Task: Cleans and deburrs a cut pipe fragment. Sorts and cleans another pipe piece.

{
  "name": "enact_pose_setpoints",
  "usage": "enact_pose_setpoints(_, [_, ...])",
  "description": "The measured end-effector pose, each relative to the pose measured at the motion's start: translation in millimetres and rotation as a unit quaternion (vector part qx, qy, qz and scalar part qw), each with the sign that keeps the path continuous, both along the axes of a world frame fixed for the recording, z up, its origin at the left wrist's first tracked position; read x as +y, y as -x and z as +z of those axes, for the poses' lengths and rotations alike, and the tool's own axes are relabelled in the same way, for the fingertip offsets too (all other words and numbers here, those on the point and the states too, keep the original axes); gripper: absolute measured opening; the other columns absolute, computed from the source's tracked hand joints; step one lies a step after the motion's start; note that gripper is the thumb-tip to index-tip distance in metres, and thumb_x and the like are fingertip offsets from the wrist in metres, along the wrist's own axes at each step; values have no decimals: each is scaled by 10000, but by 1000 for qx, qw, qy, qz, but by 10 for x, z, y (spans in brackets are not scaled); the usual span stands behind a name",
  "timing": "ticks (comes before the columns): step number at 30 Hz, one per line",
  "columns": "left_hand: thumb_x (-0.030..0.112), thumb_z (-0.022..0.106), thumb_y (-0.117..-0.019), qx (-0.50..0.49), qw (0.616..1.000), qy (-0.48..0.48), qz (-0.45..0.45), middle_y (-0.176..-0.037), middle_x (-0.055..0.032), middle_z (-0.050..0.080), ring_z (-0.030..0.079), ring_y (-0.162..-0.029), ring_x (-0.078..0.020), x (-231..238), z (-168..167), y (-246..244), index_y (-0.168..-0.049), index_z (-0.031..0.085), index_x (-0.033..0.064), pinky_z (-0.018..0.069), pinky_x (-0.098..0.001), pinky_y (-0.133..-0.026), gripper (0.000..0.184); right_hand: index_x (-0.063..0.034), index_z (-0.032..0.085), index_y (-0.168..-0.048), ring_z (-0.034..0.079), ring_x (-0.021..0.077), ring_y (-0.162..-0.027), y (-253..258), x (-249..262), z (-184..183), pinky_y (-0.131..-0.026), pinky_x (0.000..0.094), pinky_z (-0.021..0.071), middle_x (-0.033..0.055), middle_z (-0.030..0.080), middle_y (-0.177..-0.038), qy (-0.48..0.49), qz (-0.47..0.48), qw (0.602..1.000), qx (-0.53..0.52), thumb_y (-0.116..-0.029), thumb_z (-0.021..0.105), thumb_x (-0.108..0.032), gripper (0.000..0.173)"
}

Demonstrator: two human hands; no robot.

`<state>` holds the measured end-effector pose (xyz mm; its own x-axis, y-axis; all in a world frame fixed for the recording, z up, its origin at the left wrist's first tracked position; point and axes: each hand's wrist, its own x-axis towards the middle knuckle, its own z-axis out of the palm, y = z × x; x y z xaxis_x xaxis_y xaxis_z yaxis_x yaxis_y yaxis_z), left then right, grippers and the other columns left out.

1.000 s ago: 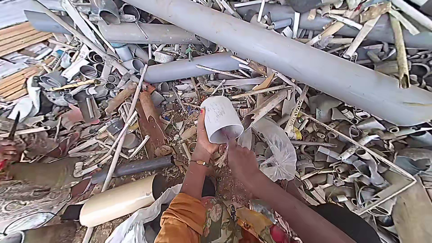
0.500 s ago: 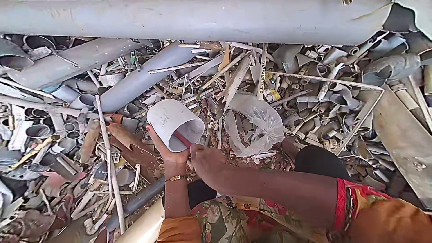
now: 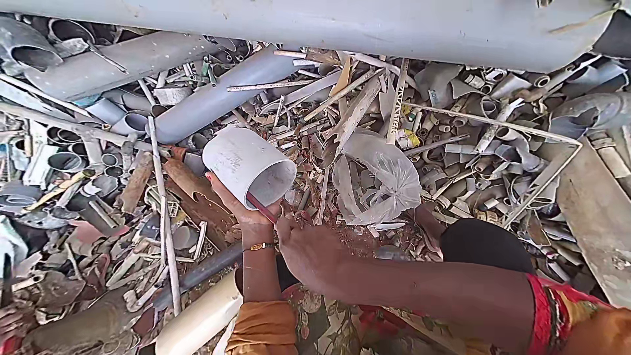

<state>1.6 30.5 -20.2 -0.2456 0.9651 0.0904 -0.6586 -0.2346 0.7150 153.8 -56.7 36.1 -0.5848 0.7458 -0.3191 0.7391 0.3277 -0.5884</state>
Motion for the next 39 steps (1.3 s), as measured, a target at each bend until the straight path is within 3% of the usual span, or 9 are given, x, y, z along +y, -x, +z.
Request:
enact_pose_setpoints(5, [744,233,-980,-57,997,39,30,-1415,-48,577,530,-1334,-260,-42,65,-12,-1441,499,256,453,-627,-1045,722,-19,326,-1508,669,397,-1101,-56,259,-114,-862,511,534,231,645,-1218,3,-11,995,-96,-1074,390,-57,441])
enact_pose_setpoints(10, [623,287,-1038,-24,999,19,38,-1289,-21,653,624,-1209,-187,-31,93,41,-1363,555,240,548,-491,-966,569,-26,310,-1526,701,410,-999,-113,-75,-65,-791,511,554,221,679,-1057,8,25,993,-115,-1062,409,-65,476])
enact_pose_setpoints(15, [669,294,-1018,-10,999,40,31,-1325,8,636,601,-1241,-180,-51,58,76,-1394,533,286,529,-495,-992,588,-52,269,-1573,677,416,-1072,-198,161,-136,-855,529,533,232,674,-1116,2,5,985,-174,-1059,400,-67,530])
enact_pose_setpoints(19, [626,372,-1028,0,997,59,57,-1232,25,682,661,-1134,-131,-75,110,103,-1341,578,275,582,-401,-920,514,-22,370,-1503,717,422,-926,-192,-98,-236,-747,528,553,214,703,-938,-26,23,990,-139,-1016,483,-60,502])
enact_pose_setpoints(23, [628,404,-1020,40,994,94,33,-1241,6,675,664,-1123,-156,-91,71,48,-1364,565,264,579,-434,-912,526,-71,268,-1592,690,415,-1030,-204,196,-281,-822,524,536,225,689,-1070,-18,-10,979,-205,-1028,429,-27,588])
enact_pose_setpoints(27, [630,406,-1018,17,995,95,40,-1220,11,683,672,-1098,-142,-49,87,-11,-1354,567,263,588,-409,-893,523,-38,248,-1572,695,394,-1016,-136,7,-248,-847,516,544,203,683,-1005,32,18,988,-149,-1005,489,-66,616])
enact_pose_setpoints(31, [686,439,-976,9,993,113,27,-1255,12,670,653,-1141,-161,-82,38,-1,-1356,578,284,573,-450,-910,570,-71,236,-1596,680,408,-1079,-131,214,-270,-865,531,533,226,684,-1102,12,-16,981,-194,-1039,439,-68,593])
enact_pose_setpoints(36, [656,428,-997,5,994,102,47,-1258,6,672,658,-1140,-154,-77,89,10,-1365,568,273,577,-432,-916,549,-42,259,-1567,692,398,-1033,-134,34,-217,-845,513,541,210,684,-1026,15,12,984,-178,-1014,470,-50,592])
enact_pose_setpoints(39, [659,441,-992,17,992,115,50,-1299,3,653,642,-1174,-176,-97,74,16,-1393,550,278,559,-461,-949,564,-60,251,-1594,684,415,-1065,-178,202,-269,-850,536,536,230,686,-1090,-11,-26,977,-212,-1038,431,-56,584])
